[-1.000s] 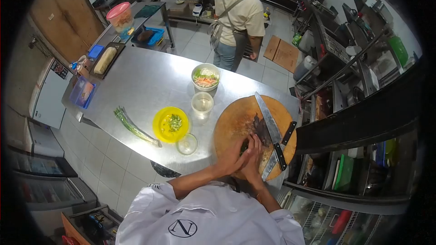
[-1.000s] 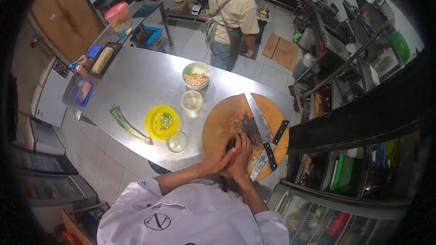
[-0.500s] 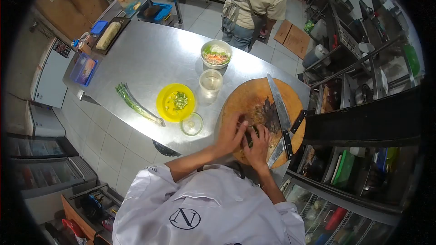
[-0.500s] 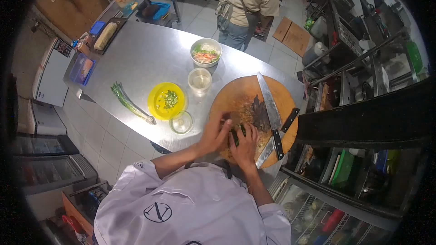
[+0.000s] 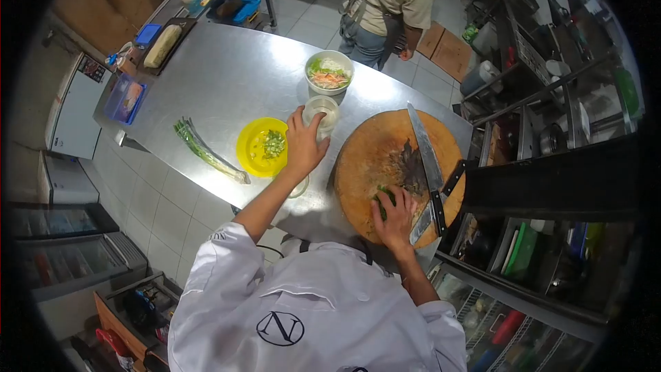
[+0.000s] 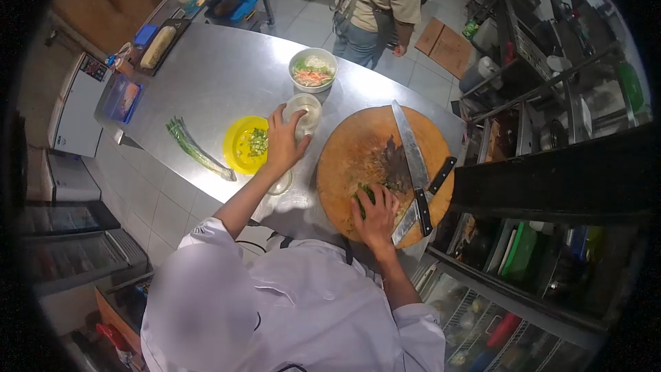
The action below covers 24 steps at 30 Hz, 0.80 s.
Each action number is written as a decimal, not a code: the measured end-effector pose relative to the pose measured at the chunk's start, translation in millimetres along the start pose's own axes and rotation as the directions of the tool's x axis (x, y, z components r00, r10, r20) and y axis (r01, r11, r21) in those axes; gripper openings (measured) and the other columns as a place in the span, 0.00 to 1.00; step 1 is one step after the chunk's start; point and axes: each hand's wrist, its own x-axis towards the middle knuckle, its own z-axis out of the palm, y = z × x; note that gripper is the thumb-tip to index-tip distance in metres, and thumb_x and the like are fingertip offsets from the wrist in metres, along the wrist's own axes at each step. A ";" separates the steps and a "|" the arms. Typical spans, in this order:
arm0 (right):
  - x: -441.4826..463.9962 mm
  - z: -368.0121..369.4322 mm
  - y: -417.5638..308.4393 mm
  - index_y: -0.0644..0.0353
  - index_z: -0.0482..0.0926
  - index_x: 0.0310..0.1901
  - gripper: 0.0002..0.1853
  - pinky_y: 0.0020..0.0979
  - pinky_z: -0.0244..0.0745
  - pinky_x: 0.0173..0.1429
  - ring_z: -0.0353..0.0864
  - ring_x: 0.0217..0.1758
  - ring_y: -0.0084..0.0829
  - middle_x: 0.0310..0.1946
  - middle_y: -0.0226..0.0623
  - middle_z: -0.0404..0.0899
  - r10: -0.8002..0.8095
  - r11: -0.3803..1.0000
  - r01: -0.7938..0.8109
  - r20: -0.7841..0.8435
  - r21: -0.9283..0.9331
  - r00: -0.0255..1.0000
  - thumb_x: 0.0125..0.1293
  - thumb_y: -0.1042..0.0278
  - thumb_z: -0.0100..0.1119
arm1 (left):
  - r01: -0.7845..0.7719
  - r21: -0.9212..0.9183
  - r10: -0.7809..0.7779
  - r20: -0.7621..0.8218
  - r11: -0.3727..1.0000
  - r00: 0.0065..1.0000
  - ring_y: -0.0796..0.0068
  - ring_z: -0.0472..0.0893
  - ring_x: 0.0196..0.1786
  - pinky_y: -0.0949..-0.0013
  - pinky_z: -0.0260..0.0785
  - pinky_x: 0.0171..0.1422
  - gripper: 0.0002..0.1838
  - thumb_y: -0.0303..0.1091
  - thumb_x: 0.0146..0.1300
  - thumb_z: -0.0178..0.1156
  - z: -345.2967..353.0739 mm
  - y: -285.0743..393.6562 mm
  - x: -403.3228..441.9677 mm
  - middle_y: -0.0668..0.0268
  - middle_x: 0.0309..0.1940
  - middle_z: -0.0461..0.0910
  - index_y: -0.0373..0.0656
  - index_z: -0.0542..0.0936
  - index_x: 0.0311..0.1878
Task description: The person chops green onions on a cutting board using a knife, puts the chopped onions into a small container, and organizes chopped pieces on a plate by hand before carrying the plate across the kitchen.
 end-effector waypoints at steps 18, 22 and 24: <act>21.5 -11.6 27.4 0.69 0.84 0.40 0.14 0.52 0.76 0.41 0.83 0.35 0.62 0.31 0.56 0.84 0.406 0.893 -0.339 -0.205 0.298 0.891 0.78 0.63 0.67 | -0.113 -0.297 0.091 -0.088 0.948 0.992 0.32 0.71 0.78 0.40 0.71 0.76 0.13 0.26 0.64 0.78 -44.9 60.1 -45.5 0.38 0.77 0.69 0.43 0.87 0.50; 22.9 -20.7 53.7 0.66 0.86 0.40 0.18 0.44 0.73 0.35 0.79 0.29 0.37 0.25 0.45 0.79 0.585 0.658 -0.458 -0.024 0.597 0.810 0.81 0.57 0.68 | -0.169 -0.356 0.202 0.056 0.919 0.978 0.35 0.71 0.80 0.40 0.74 0.78 0.16 0.23 0.60 0.79 -46.1 98.3 -78.4 0.41 0.79 0.67 0.45 0.88 0.51; 35.9 -54.4 31.6 0.59 0.87 0.44 0.13 0.32 0.72 0.32 0.79 0.30 0.22 0.27 0.32 0.80 0.730 -0.011 -0.535 0.372 0.845 0.573 0.82 0.57 0.67 | -0.171 -0.399 0.256 0.169 0.901 0.952 0.35 0.70 0.80 0.40 0.75 0.78 0.17 0.23 0.60 0.78 -44.8 111.3 -92.2 0.41 0.79 0.67 0.44 0.87 0.52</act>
